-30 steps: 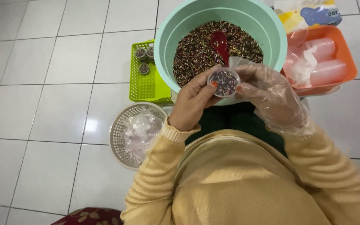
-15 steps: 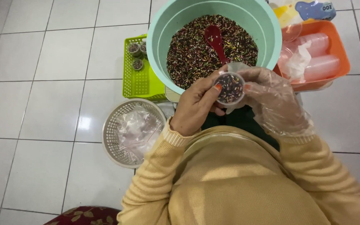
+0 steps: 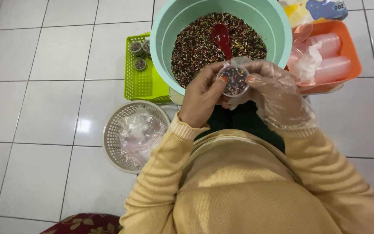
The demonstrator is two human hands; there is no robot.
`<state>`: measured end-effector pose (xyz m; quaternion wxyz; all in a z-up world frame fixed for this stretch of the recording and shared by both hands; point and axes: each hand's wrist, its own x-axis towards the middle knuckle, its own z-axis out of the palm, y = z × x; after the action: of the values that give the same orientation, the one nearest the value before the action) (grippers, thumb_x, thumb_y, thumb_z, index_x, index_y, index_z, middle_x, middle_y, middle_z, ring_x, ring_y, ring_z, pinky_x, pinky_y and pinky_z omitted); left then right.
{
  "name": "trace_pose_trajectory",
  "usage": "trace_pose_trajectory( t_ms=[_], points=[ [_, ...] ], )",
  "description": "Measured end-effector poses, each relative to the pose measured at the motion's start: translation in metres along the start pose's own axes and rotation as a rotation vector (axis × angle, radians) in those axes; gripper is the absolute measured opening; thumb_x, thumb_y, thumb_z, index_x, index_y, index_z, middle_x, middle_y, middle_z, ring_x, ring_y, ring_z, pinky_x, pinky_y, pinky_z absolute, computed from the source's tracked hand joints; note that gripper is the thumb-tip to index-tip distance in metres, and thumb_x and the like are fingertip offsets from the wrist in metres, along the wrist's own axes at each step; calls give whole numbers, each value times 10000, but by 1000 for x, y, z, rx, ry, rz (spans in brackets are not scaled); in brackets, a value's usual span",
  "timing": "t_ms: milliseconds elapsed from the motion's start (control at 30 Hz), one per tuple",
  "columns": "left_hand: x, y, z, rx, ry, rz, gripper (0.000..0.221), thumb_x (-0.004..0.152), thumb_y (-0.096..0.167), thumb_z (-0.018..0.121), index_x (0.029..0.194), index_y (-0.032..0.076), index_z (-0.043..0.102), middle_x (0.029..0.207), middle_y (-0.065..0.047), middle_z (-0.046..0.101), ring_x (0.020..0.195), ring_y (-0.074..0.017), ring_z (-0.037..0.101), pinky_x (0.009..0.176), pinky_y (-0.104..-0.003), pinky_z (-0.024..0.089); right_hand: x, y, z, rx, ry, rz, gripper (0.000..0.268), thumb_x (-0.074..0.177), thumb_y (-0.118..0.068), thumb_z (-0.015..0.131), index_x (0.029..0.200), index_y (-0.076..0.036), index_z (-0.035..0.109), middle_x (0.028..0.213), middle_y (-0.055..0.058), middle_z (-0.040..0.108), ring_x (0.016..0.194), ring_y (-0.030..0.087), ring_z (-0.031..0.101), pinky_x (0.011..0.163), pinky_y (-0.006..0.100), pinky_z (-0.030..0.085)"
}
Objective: Packaging sprinkles into small plastic cups by scooping them from a bowl, snapping on lids, and arranging the finished cups in a tray.
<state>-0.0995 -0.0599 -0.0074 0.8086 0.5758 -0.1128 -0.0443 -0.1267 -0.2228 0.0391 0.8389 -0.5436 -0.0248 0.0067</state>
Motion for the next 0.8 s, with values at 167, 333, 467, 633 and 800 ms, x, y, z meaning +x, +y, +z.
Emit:
trace_pose_trajectory(
  t_ms=[167, 333, 467, 633, 800],
  points=[
    [8, 8, 0, 137, -4, -32, 301, 946, 134, 653, 1194, -35, 629, 873, -249, 694, 610, -256, 742, 422, -358, 659, 3, -19, 28, -40, -24, -17, 312, 923, -140, 689, 1138, 74, 618, 921, 244, 661, 802, 309, 755, 649, 449, 687],
    [29, 35, 4, 276, -77, -73, 142, 965, 84, 629, 1087, 11, 620, 883, -179, 697, 595, -208, 722, 453, -275, 638, 41, -18, -18, -235, -299, -91, 160, 1012, -162, 599, 1062, -10, 593, 1035, 174, 656, 918, 288, 723, 803, 384, 664],
    [52, 52, 4, 472, -151, -73, 73, 993, 131, 597, 1037, 73, 602, 880, -88, 721, 522, -98, 638, 421, -195, 558, 82, -6, -43, -19, -324, 17, 89, 955, -143, 696, 990, -70, 659, 1063, 89, 701, 968, 204, 707, 867, 305, 625],
    [78, 59, -1, 503, -125, -135, 108, 981, 144, 606, 1059, 72, 583, 916, -100, 737, 567, -120, 688, 473, -204, 614, 126, 6, -51, 24, -480, 109, 117, 974, -157, 685, 1044, -80, 629, 1090, 186, 647, 961, 304, 686, 796, 413, 629],
    [100, 57, -6, 555, -159, -131, 133, 966, 202, 629, 988, 96, 552, 857, -80, 748, 542, -111, 701, 437, -193, 584, 124, -20, -27, -210, -191, 107, 169, 938, -236, 719, 951, -89, 638, 939, 69, 692, 790, 185, 705, 711, 257, 615]
  ],
)
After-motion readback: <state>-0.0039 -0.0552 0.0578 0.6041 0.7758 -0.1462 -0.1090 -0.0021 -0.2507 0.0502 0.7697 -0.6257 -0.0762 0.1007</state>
